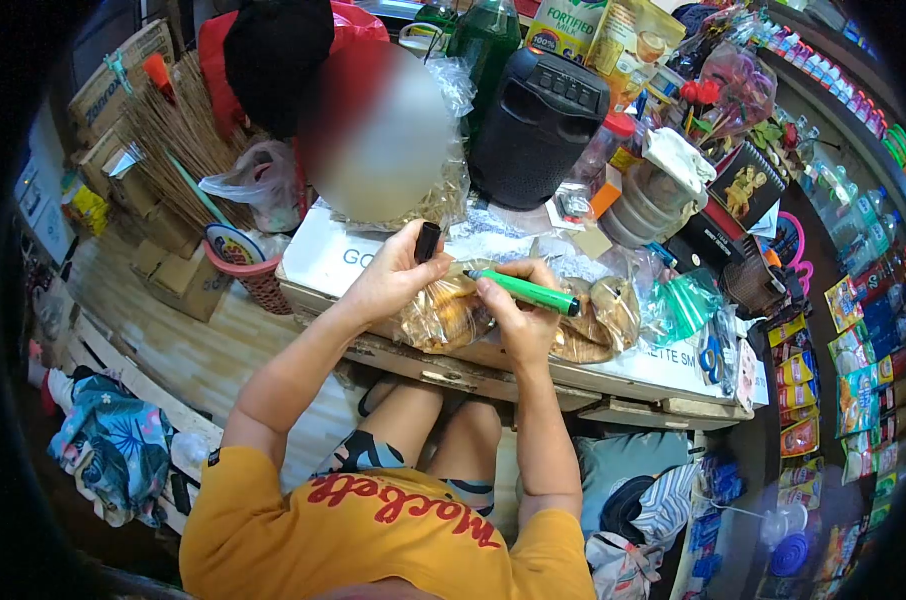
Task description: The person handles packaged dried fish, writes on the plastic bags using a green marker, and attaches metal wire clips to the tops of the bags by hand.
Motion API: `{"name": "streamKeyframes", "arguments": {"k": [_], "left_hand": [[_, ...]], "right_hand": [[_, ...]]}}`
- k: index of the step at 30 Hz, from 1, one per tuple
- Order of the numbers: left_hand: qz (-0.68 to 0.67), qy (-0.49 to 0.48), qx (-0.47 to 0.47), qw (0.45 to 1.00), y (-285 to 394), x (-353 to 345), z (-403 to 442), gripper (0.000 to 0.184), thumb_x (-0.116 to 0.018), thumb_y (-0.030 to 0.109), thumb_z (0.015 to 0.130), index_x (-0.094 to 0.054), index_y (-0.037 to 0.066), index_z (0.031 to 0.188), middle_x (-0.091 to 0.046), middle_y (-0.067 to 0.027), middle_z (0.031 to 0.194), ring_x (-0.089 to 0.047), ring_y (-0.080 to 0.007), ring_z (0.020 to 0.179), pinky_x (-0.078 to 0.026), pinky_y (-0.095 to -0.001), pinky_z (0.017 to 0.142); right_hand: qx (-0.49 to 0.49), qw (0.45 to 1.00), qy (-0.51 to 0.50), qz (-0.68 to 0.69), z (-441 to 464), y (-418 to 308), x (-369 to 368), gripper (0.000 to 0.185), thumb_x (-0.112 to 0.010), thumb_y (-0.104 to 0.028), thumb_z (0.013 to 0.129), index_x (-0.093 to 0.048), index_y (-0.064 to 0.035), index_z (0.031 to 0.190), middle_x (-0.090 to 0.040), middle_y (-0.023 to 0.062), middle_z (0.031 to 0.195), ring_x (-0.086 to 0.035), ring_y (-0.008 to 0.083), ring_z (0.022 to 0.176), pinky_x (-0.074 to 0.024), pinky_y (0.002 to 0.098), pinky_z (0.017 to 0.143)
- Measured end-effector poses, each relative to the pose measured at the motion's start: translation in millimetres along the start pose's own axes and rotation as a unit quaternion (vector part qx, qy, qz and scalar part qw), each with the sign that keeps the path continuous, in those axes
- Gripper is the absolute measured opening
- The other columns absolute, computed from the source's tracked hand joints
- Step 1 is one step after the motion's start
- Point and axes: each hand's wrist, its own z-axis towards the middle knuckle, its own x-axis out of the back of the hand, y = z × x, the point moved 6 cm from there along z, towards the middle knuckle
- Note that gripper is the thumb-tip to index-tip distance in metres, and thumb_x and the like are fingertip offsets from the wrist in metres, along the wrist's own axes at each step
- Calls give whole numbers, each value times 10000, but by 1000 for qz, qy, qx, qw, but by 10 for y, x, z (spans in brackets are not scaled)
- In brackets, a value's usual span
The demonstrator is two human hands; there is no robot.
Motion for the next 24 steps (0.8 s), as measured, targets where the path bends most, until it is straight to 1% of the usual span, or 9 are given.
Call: {"name": "streamKeyframes", "arguments": {"k": [1,7,10,13,16,19,22,23,24], "left_hand": [[2,-1,-5,1000,19,-1,0,154,-586,65,837,-466,5,913,-459,-5,780,-428,-83,741,-395,-242,672],[0,-3,-15,1000,67,-11,-22,137,-575,51,843,-464,7,910,-456,-5,786,-427,-80,748,-393,-238,674],[2,-4,-14,1000,65,-12,-23,133,-573,44,843,-462,7,907,-455,-5,780,-429,-81,744,-394,-240,673],[16,-4,-14,1000,60,-8,-18,136,-575,43,840,-461,5,903,-455,-5,775,-430,-83,737,-396,-241,670],[23,-4,-19,1000,48,0,-12,140,-579,42,837,-461,3,901,-456,-3,772,-430,-83,731,-397,-243,663],[21,-2,-27,999,41,4,-10,139,-580,38,838,-461,1,900,-458,-1,773,-429,-83,729,-398,-244,660],[-2,-8,-12,1000,37,-19,-11,148,-580,17,837,-459,9,922,-469,-4,813,-445,-80,765,-404,-237,694],[-6,-18,3,1000,28,-8,-14,168,-581,-1,834,-456,17,946,-480,-6,852,-462,-78,801,-411,-231,728],[-11,-29,18,999,29,-5,-18,193,-582,-18,832,-454,25,969,-490,-9,891,-479,-76,838,-417,-225,762]], "right_hand": [[33,999,-7,-16,1,-60,-24,176,-711,-58,718,-573,4,810,-603,42,734,-538,92,661,-439,228,625],[27,998,-27,-57,-20,-109,-80,167,-714,-68,722,-577,6,784,-603,39,727,-537,89,659,-439,229,623],[-1,999,-5,-49,-8,-28,-35,175,-719,-87,712,-580,3,767,-598,36,710,-525,84,649,-428,227,609],[43,997,-26,-55,-12,-50,-22,194,-728,-108,694,-576,-3,754,-584,28,686,-507,79,633,-408,222,591],[-11,998,-21,-60,-28,-44,-34,198,-729,-110,677,-569,-11,739,-570,20,667,-493,77,624,-392,220,580],[19,998,-7,-62,-16,-35,-4,184,-714,-96,679,-555,-11,718,-562,22,661,-491,82,622,-394,222,586],[30,998,35,-37,-7,27,103,169,-695,-82,681,-546,-8,712,-560,31,657,-497,91,628,-407,226,605],[-26,997,37,70,-35,108,115,177,-683,-77,682,-542,-3,758,-568,49,703,-513,111,643,-430,238,632],[-14,994,45,98,-67,62,124,191,-686,-77,679,-541,-2,778,-571,55,724,-520,118,647,-437,243,637]]}}
